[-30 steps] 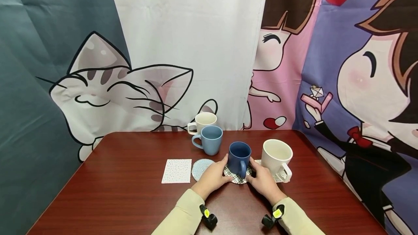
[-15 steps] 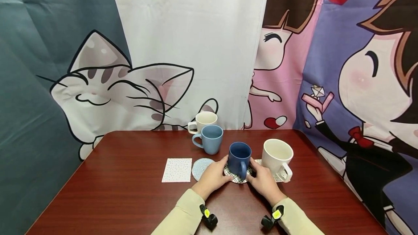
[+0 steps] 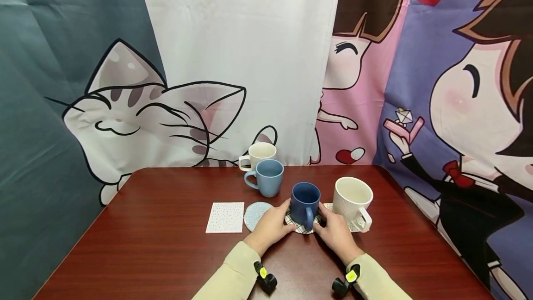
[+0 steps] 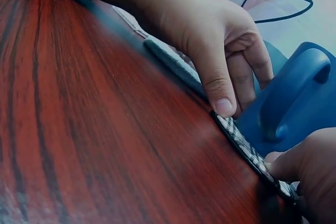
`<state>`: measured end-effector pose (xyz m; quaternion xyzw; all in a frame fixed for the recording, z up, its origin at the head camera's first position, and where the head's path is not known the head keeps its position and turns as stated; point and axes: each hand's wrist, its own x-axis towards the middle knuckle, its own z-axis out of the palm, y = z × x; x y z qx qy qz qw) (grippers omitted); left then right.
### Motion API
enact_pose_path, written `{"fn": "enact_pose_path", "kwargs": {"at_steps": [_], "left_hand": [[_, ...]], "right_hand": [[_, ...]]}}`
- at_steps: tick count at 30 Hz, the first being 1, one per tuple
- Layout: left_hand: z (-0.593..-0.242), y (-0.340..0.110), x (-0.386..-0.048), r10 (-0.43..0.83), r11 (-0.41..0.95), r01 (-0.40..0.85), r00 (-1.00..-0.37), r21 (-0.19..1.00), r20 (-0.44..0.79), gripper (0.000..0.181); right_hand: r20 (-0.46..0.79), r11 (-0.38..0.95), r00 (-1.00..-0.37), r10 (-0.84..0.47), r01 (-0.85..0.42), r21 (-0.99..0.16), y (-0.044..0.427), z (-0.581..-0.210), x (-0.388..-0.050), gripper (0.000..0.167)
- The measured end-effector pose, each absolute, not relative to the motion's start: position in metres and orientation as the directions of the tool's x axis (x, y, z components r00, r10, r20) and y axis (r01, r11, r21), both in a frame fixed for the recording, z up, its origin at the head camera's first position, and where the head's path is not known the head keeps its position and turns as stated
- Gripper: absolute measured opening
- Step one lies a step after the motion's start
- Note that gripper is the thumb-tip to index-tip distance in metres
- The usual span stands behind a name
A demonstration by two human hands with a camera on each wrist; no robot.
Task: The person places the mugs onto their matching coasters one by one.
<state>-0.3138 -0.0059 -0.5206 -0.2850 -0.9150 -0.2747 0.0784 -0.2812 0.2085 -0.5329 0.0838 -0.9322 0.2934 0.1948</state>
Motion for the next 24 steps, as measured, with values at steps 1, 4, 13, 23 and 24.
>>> {"fn": "enact_pose_path", "kwargs": {"at_steps": [1, 4, 13, 23, 24], "left_hand": [[-0.5207, -0.0058, -0.3134, 0.479, 0.689, 0.565, -0.825, 0.454, 0.299, 0.080], [-0.5206, -0.0054, -0.3124, 0.481, 0.700, 0.561, -0.827, 0.441, 0.290, 0.082], [-0.5183, -0.0043, -0.3104, 0.482, 0.711, 0.559, -0.829, 0.426, 0.283, 0.082], [-0.5168, -0.0058, -0.3090, 0.490, 0.709, 0.570, -0.821, 0.415, 0.292, 0.081], [-0.5167, -0.0058, -0.3089, 0.491, 0.709, 0.571, -0.821, 0.414, 0.292, 0.082]], "right_hand": [[0.410, 0.815, -0.911, -0.040, -0.267, -0.514, 0.2082, -0.5330, -0.2810, 0.067], [0.405, 0.817, -0.914, -0.035, -0.260, -0.515, 0.2078, -0.5329, -0.2809, 0.067], [0.407, 0.814, -0.913, -0.036, -0.263, -0.517, 0.2085, -0.5310, -0.2806, 0.065], [0.435, 0.817, -0.900, -0.042, -0.282, -0.503, 0.2091, -0.5334, -0.2823, 0.065], [0.436, 0.818, -0.899, -0.043, -0.282, -0.502, 0.2091, -0.5336, -0.2821, 0.065]]}}
